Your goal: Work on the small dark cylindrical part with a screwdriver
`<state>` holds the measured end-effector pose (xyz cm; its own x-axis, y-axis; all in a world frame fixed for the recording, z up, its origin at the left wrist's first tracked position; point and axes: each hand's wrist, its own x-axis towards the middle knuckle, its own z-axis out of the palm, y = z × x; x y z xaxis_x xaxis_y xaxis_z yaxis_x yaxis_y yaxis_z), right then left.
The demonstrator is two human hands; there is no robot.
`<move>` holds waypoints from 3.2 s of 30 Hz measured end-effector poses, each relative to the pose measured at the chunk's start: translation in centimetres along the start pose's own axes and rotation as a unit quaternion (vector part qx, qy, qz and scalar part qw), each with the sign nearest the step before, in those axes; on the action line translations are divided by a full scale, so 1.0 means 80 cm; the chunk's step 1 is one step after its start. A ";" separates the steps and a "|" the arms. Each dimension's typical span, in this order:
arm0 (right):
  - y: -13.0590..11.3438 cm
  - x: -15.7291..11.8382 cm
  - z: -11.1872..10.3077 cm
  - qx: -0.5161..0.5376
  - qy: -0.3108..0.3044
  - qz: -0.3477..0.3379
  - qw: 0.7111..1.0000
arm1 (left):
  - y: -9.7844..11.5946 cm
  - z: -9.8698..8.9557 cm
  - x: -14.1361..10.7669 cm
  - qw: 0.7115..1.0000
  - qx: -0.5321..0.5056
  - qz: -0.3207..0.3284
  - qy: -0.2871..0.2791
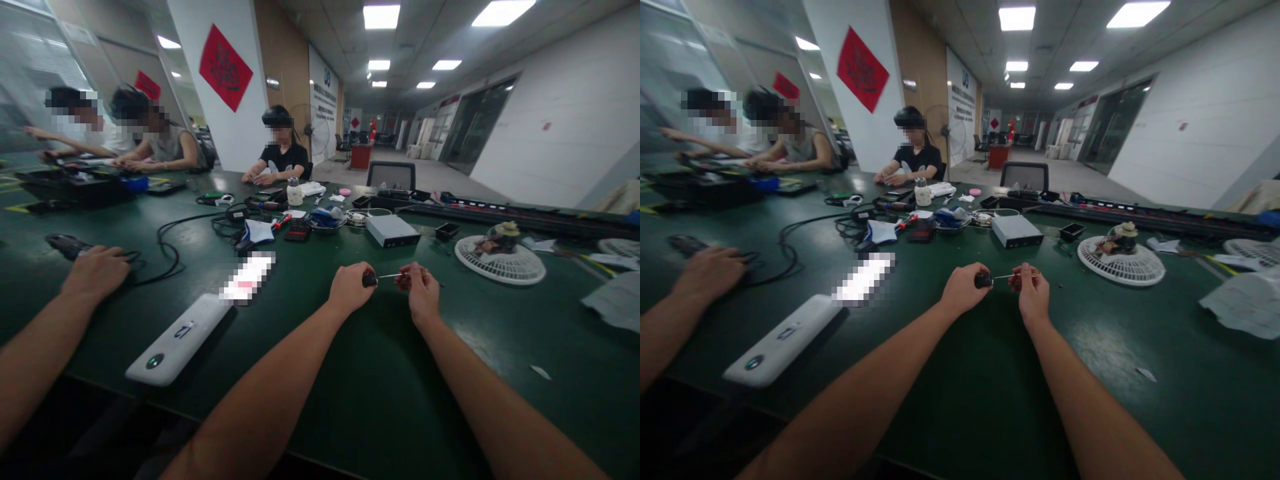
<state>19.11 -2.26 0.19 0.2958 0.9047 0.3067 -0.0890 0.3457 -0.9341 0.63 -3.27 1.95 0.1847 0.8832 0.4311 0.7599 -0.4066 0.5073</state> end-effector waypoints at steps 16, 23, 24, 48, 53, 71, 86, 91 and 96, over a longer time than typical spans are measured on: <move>0.000 0.001 0.002 0.051 -0.015 0.031 0.998 | 0.001 -0.002 0.000 1.000 -0.007 0.005 -0.004; -0.002 0.001 0.002 0.068 -0.003 0.068 0.995 | -0.001 0.000 0.000 1.000 -0.008 0.006 -0.001; -0.002 0.001 0.002 0.071 -0.005 0.073 0.995 | -0.001 0.001 0.000 1.000 -0.007 0.007 0.002; -0.006 0.000 0.003 0.062 0.001 0.076 0.995 | 0.004 -0.004 0.000 1.000 0.002 0.000 -0.013; -0.006 0.000 0.004 0.063 0.002 0.079 0.995 | 0.003 -0.003 0.000 1.000 -0.001 0.004 -0.017; -0.007 -0.002 0.005 0.062 0.000 0.082 0.995 | 0.003 -0.004 0.000 1.000 -0.001 0.003 -0.018; -0.001 0.000 0.003 0.048 -0.017 0.076 0.996 | 0.000 -0.001 0.000 1.000 0.004 0.009 -0.013; -0.002 -0.001 0.005 0.050 -0.009 0.074 0.996 | 0.000 -0.001 0.000 1.000 -0.001 0.008 -0.015; 0.001 -0.002 0.004 0.052 -0.011 0.070 0.996 | 0.000 -0.002 0.000 1.000 -0.004 0.013 -0.016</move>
<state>18.79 -2.29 0.15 0.2526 0.9506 0.1805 -0.2253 0.2392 -0.9445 0.54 -3.32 2.08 0.2247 0.8791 0.4203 0.7494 -0.4316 0.5020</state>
